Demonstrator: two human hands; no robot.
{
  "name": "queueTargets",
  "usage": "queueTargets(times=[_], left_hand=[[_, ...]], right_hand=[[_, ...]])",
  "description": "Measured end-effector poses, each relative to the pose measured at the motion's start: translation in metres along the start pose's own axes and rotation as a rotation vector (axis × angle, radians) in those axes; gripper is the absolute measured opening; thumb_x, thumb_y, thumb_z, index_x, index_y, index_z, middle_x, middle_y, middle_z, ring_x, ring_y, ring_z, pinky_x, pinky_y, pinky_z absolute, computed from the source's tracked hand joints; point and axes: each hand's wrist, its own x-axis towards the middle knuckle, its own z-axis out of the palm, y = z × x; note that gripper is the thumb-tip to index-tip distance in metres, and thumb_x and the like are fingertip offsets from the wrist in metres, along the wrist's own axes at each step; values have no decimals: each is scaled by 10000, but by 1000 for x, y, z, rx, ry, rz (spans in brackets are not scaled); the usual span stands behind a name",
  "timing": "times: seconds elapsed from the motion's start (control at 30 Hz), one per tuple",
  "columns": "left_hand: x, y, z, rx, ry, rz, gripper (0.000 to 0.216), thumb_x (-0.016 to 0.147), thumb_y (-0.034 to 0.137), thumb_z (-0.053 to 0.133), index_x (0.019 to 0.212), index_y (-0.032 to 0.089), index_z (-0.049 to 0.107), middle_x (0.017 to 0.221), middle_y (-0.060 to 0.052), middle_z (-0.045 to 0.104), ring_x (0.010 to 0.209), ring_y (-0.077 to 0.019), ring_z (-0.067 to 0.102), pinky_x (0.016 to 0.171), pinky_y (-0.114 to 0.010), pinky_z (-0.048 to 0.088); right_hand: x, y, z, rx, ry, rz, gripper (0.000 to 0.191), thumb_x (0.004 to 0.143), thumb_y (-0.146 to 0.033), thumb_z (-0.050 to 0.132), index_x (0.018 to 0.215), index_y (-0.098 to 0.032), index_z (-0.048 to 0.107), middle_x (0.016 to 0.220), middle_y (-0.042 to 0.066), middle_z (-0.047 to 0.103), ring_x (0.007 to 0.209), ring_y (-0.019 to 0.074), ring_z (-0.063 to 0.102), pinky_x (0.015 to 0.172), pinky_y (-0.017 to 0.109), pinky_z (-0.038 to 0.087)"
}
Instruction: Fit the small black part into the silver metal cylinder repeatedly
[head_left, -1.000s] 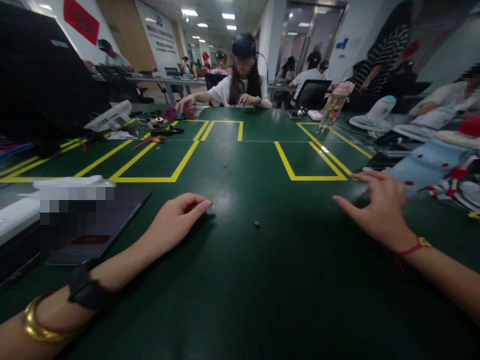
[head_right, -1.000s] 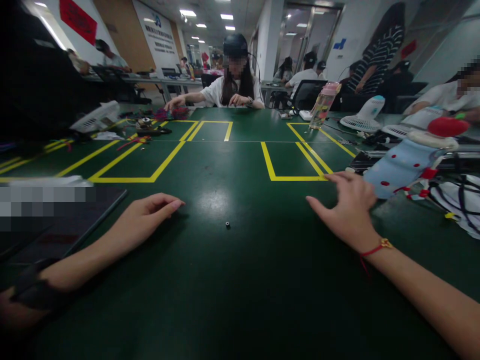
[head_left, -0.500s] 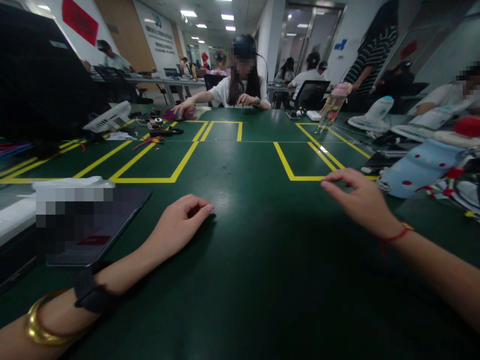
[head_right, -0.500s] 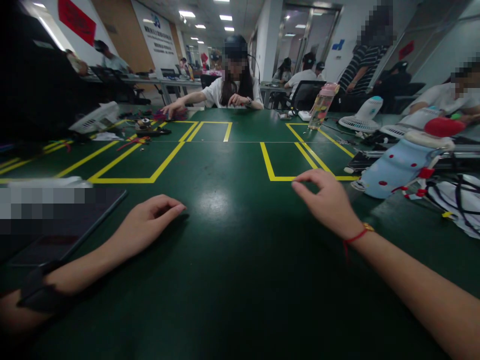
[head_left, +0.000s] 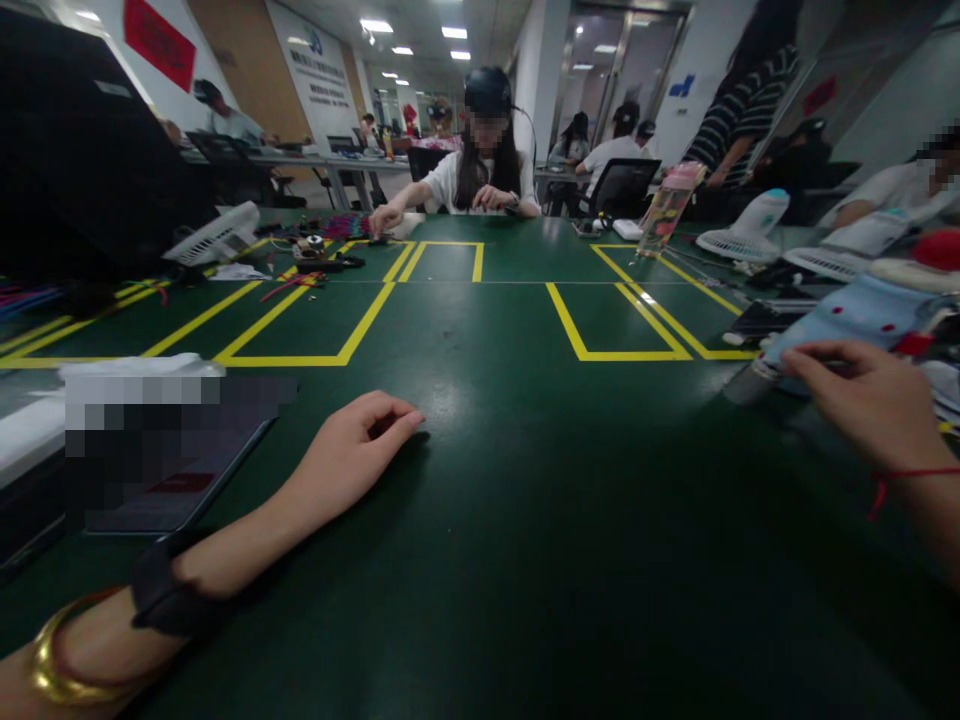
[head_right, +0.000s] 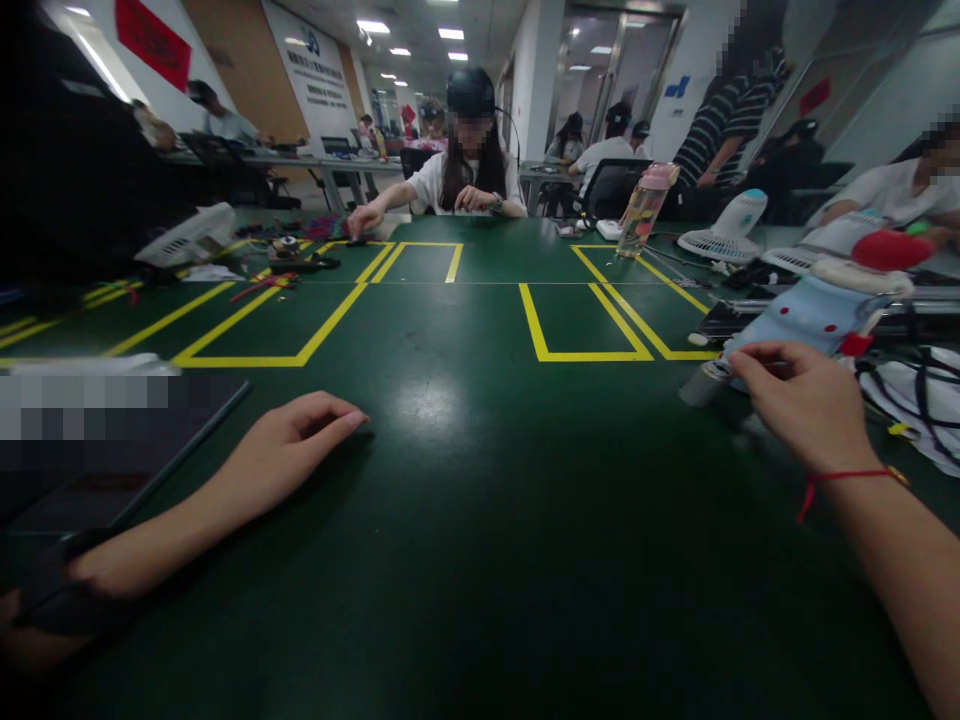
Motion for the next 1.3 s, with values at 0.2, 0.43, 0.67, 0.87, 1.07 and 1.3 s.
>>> queueTargets(times=[0.2,0.43,0.67,0.87,1.07,1.3], left_hand=[[-1,0,-1,-7,-8,4,313,883,481,504,890,208,657,907,-27,640,830,-202,591,720,-317,439],[-1,1,-2,-17,-16,4,307,884,478,508,892,210,658,915,-25,640,827,-197,594,718,-314,442],[-1,1,-2,-21,-18,9,305,881,478,510,891,214,662,911,-19,642,829,-195,599,725,-314,444],[-1,1,-1,-21,-22,6,307,878,481,515,896,211,659,909,-19,642,820,-194,600,721,-315,445],[-1,0,-1,-37,-27,14,309,879,491,514,896,215,654,919,-19,638,842,-195,597,729,-316,445],[-1,-2,-2,-31,-30,13,320,875,498,506,900,215,654,930,-28,646,840,-204,599,724,-319,453]], right_hand=[[0,3,3,-14,-97,-31,307,723,-406,632,963,-224,692,866,36,672,763,157,586,695,284,401],[-4,-4,1,2,-83,17,304,763,-408,601,971,-202,684,880,75,666,736,135,564,684,288,395],[-1,0,-1,23,-87,29,276,760,-396,612,950,-207,678,873,70,675,760,130,581,721,289,408],[-3,1,-2,53,-119,23,298,748,-408,622,970,-217,674,889,55,681,793,140,604,732,282,418],[-1,6,4,33,-81,49,357,726,-456,624,969,-207,702,791,53,681,776,185,621,711,315,434],[-2,12,4,317,-131,50,470,666,-469,654,1070,-231,677,963,53,689,797,175,647,715,307,496]])
